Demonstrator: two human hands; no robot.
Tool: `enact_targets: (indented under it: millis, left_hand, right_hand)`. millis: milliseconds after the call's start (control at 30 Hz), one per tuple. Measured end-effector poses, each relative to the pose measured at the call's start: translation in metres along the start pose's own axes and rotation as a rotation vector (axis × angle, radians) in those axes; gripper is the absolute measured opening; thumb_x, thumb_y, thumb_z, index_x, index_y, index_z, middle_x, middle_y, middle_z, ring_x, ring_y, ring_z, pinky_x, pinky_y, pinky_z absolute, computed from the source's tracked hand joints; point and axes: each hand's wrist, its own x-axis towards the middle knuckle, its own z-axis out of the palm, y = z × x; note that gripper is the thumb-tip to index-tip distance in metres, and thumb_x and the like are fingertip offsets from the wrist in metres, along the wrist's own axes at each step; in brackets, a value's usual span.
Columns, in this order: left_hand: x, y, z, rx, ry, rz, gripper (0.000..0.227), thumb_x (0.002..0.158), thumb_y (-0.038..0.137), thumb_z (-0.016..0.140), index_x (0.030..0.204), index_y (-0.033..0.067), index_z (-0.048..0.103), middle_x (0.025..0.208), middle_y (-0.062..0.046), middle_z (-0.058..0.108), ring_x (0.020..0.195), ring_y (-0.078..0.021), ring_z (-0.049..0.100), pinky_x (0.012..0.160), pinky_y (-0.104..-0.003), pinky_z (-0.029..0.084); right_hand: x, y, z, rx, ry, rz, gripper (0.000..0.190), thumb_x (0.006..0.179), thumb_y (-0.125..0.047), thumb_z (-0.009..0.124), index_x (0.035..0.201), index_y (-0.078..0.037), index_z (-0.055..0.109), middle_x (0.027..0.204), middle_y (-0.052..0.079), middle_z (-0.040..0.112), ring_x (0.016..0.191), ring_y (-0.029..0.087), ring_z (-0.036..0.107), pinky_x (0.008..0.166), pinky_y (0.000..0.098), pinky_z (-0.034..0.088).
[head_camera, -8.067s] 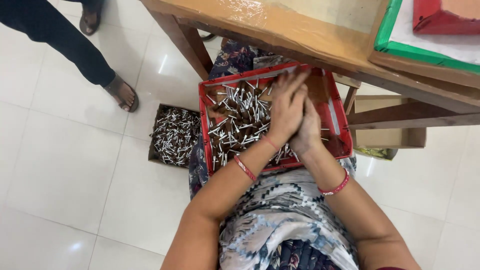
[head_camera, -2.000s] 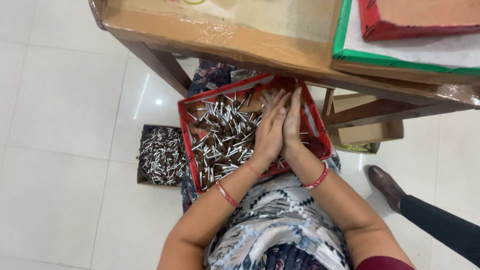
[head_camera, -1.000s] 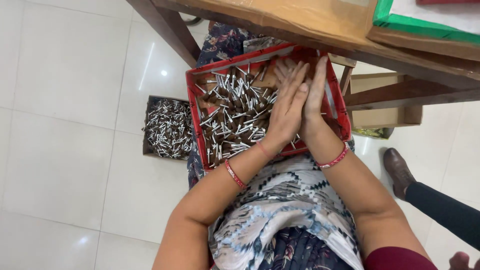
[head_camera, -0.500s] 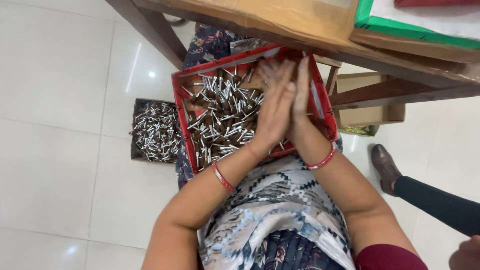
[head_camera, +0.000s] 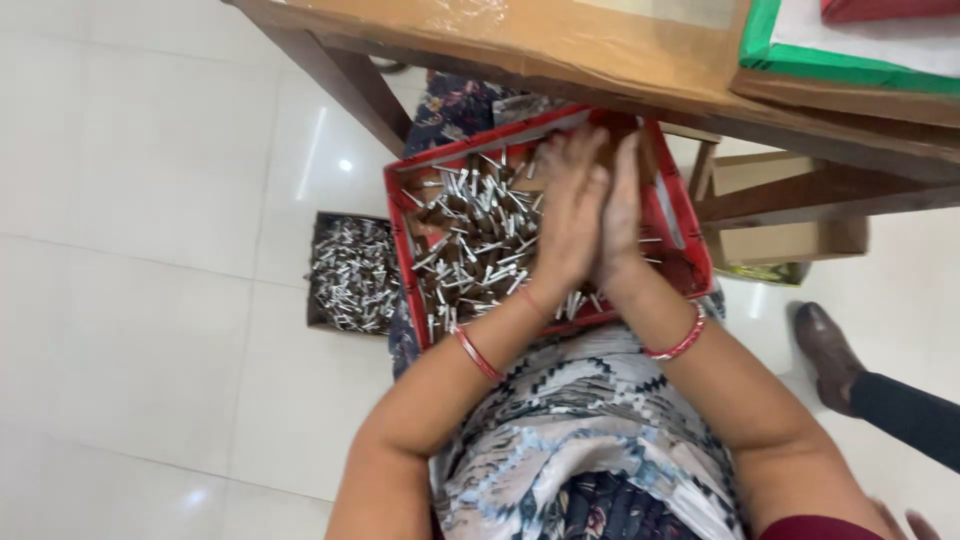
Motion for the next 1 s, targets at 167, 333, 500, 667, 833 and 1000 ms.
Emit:
enact_targets:
  millis: [167,333,500,667,833,1000]
  left_hand:
    - [0.019,-0.001,-0.013,0.008,-0.055,0.035,0.050,0.110,0.032,0.041,0.153,0.0096,0.052,0.168,-0.016,0.041,0.162,-0.0352,0.026,0.134,-0.047,0.010]
    - [0.004,-0.001,-0.001,0.002,-0.052,-0.022,0.048,0.110,0.032,0.039,0.152,0.0133,0.052,0.168,-0.014,0.042,0.161,-0.0335,0.030,0.134,-0.045,0.013]
    - [0.010,-0.020,0.003,0.065,-0.021,-0.059,0.050,0.107,0.032,0.042,0.150,0.0116,0.058,0.166,-0.014,0.041,0.160,-0.0334,0.026,0.133,-0.045,0.012]
    - [0.009,-0.004,0.006,-0.097,-0.067,-0.052,0.050,0.111,0.032,0.037,0.154,0.0097,0.049,0.170,-0.013,0.035,0.164,-0.0316,0.021,0.133,-0.044,0.009]
    - [0.004,0.003,0.004,-0.121,-0.014,-0.057,0.049,0.112,0.032,0.038,0.154,0.0098,0.050,0.170,-0.012,0.038,0.164,-0.0308,0.023,0.133,-0.044,0.014]
    - [0.017,-0.029,0.003,0.059,-0.008,-0.015,0.047,0.108,0.029,0.045,0.150,0.0130,0.058,0.166,-0.013,0.044,0.160,-0.0327,0.031,0.134,-0.045,0.016]
  right_hand:
    - [-0.003,0.010,0.009,-0.114,0.072,-0.148,0.099,0.094,-0.077,0.035,0.162,-0.006,0.028,0.167,0.018,0.034,0.154,0.030,0.035,0.128,0.0443,0.024]
    - [-0.006,-0.010,0.014,-0.117,0.144,0.021,0.104,0.092,-0.081,0.027,0.161,-0.003,0.026,0.165,0.019,0.041,0.154,0.030,0.038,0.124,0.0424,0.025]
    - [-0.018,0.003,0.031,-0.179,0.278,-0.026,0.097,0.092,-0.076,0.036,0.160,-0.006,0.033,0.164,0.013,0.040,0.151,0.027,0.039,0.123,0.0410,0.029]
    - [-0.001,0.012,-0.005,-0.181,0.078,-0.125,0.096,0.093,-0.077,0.035,0.161,-0.010,0.029,0.167,0.010,0.036,0.152,0.023,0.037,0.124,0.0394,0.029]
    - [0.005,0.001,-0.006,-0.073,0.081,-0.025,0.098,0.095,-0.078,0.032,0.159,-0.005,0.035,0.160,0.023,0.044,0.146,0.033,0.044,0.123,0.0424,0.032]
    - [-0.017,0.002,0.034,-0.186,0.280,-0.092,0.097,0.092,-0.077,0.039,0.161,-0.009,0.029,0.166,0.014,0.038,0.152,0.026,0.038,0.125,0.0414,0.029]
